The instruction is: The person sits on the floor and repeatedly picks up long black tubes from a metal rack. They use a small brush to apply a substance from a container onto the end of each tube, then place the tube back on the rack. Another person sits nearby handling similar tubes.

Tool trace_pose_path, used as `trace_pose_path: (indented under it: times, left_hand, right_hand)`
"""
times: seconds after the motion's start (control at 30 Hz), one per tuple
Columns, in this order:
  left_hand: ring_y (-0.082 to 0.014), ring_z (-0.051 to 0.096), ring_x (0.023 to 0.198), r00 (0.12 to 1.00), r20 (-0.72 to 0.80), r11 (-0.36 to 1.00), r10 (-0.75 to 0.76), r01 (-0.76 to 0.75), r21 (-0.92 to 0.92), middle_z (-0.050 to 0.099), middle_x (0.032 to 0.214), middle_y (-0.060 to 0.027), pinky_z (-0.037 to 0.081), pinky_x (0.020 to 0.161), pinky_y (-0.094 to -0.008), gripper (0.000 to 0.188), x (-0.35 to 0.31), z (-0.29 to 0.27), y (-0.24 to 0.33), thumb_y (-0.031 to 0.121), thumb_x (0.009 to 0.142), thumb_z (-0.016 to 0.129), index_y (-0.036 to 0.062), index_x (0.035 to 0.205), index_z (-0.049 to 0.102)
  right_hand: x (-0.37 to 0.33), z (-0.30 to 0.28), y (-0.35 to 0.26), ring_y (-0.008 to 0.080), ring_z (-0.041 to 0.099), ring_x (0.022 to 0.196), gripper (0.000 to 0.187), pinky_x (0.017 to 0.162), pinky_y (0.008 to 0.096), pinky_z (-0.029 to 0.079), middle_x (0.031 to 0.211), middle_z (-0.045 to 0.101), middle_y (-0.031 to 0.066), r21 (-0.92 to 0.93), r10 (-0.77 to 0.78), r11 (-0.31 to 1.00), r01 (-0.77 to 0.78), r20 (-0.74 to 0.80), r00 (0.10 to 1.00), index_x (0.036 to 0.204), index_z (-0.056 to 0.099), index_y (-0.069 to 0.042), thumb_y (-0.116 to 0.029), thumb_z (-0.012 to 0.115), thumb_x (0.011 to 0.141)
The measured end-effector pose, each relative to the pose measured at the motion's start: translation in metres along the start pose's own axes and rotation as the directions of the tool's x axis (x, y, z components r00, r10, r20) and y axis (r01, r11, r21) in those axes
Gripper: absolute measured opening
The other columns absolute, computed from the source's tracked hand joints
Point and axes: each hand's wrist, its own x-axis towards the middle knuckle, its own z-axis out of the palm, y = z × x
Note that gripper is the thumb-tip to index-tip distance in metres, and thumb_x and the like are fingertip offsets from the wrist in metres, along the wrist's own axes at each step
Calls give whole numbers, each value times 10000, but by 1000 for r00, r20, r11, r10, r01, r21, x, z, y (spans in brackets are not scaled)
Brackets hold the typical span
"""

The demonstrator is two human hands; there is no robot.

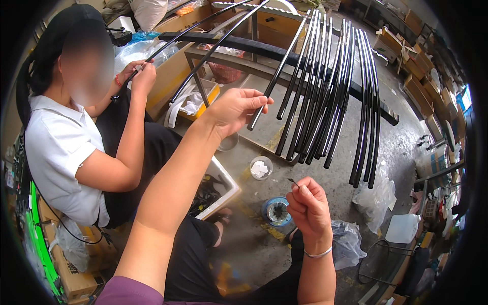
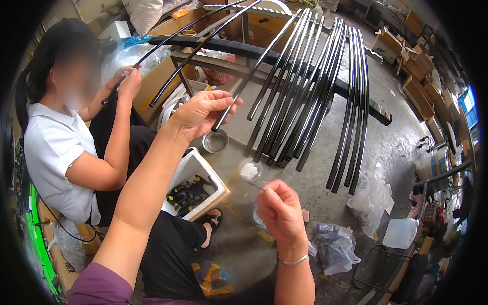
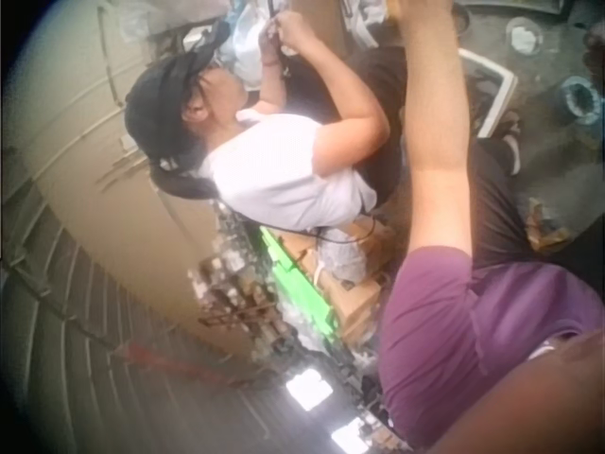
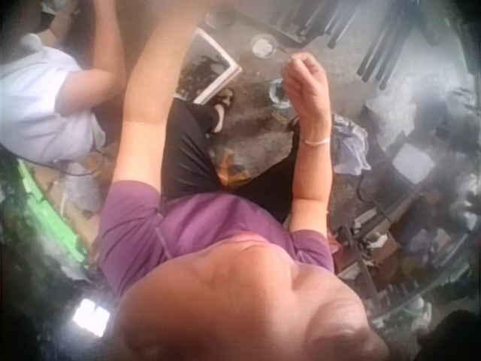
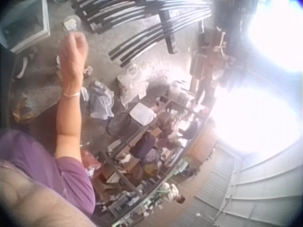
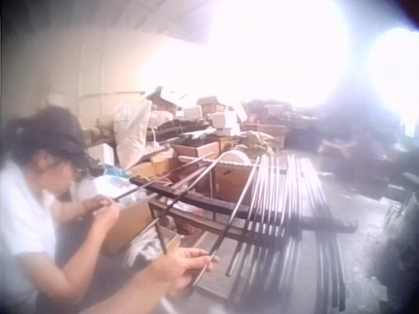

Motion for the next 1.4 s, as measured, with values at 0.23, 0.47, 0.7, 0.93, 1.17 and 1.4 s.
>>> trace_pose_path:
  times: [0.23, 0.47, 0.7, 0.93, 1.17, 1.4]
  left_hand:
    - [-114, 544, 722, 995, -18, 995, 99, -99, -27, 602, 820, -84, 461, 686, -222, 318, -65, 9, 3, 164, 862, 642, -82, 1052, 575]
    - [-115, 553, 745, 990, -107, 996, 93, -94, 1, 616, 869, -89, 454, 737, -226, 366, -113, 3, -1, 148, 828, 682, -105, 1067, 569]
    - [-128, 556, 757, 994, -91, 992, 63, -72, -102, 618, 933, -108, 466, 735, -238, 345, -117, -3, -7, 120, 836, 668, -104, 1076, 564]
    - [-108, 551, 752, 999, -32, 970, -21, 13, -241, 604, 842, -62, 465, 731, -220, 372, -111, 2, -19, 210, 858, 658, -59, 1101, 573]
    - [-105, 552, 757, 999, -23, 972, 48, -52, -231, 629, 939, -54, 471, 733, -223, 398, -109, -1, -26, 223, 816, 701, -27, 1104, 588]
    - [-119, 553, 761, 998, -5, 958, 58, -57, -282, 639, 1015, -81, 469, 735, -230, 385, -107, -4, -30, 178, 796, 716, -35, 1095, 601]
  right_hand:
    - [6, 0, 9, 49, 312, 531, 115, 416, 175, 234, 697, 451, -20, -1, 42, 999, -42, 9, 999, 918, 549, -31, -145, 557, 923]
    - [9, 6, 13, 59, 288, 530, 80, 456, 199, 220, 621, 348, -56, -29, 69, 997, -69, -10, 998, 911, 564, -72, -151, 575, 916]
    - [9, 9, 15, 59, 291, 523, 80, 445, 201, 219, 616, 358, -50, -33, 62, 997, -63, -16, 998, 917, 568, -65, -145, 572, 915]
    - [16, 28, 25, 50, 298, 507, 105, 408, 179, 224, 658, 412, -26, -48, 56, 997, -53, 62, 996, 935, 551, -44, -143, 574, 912]
    - [25, 56, 45, 28, 293, 480, 133, 423, 189, 211, 613, 419, -49, -112, 150, 984, -141, 69, 986, 873, 541, -38, -154, 599, 899]
    - [26, 62, 49, 24, 306, 482, 148, 425, 185, 215, 619, 434, -51, -106, 183, 979, -177, 58, 981, 850, 539, -45, -164, 619, 888]
